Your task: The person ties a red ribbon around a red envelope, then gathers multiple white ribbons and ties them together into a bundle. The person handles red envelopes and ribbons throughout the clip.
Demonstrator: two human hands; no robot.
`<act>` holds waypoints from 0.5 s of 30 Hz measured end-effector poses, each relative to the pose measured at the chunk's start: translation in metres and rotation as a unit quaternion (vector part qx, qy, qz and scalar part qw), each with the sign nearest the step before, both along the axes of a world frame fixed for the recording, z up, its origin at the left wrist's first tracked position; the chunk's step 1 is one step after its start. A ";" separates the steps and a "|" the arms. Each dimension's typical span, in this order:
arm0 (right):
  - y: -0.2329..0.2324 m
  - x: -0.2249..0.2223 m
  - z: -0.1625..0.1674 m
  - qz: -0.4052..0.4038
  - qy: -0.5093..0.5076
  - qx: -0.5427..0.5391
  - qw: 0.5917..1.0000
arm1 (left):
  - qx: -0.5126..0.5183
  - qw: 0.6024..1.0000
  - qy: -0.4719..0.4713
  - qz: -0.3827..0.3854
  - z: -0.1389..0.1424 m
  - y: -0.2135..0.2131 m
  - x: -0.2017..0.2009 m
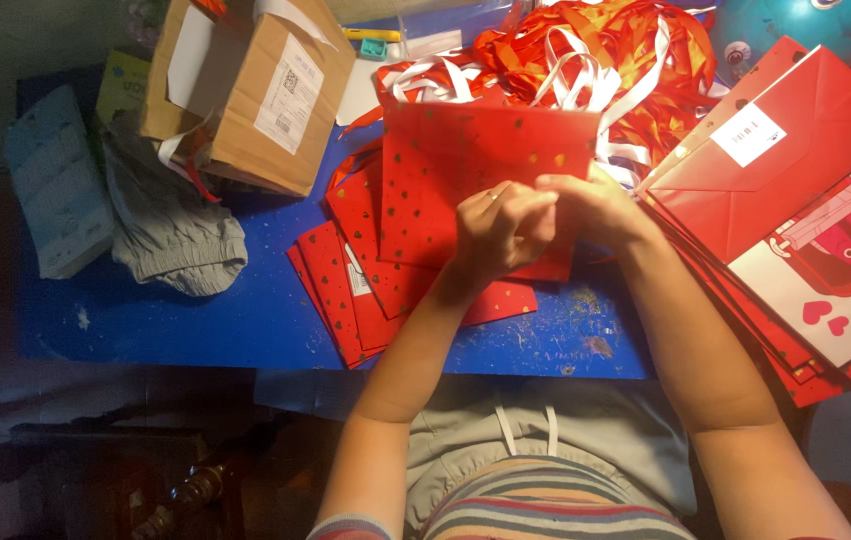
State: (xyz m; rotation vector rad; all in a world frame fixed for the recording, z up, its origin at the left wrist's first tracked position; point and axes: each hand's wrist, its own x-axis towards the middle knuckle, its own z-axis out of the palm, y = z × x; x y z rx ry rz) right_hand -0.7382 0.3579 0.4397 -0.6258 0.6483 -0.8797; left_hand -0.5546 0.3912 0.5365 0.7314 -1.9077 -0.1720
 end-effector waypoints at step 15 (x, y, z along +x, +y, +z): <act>0.104 -0.047 0.126 -0.027 0.205 -0.386 0.899 | -0.237 0.962 0.008 0.139 0.077 0.074 -0.065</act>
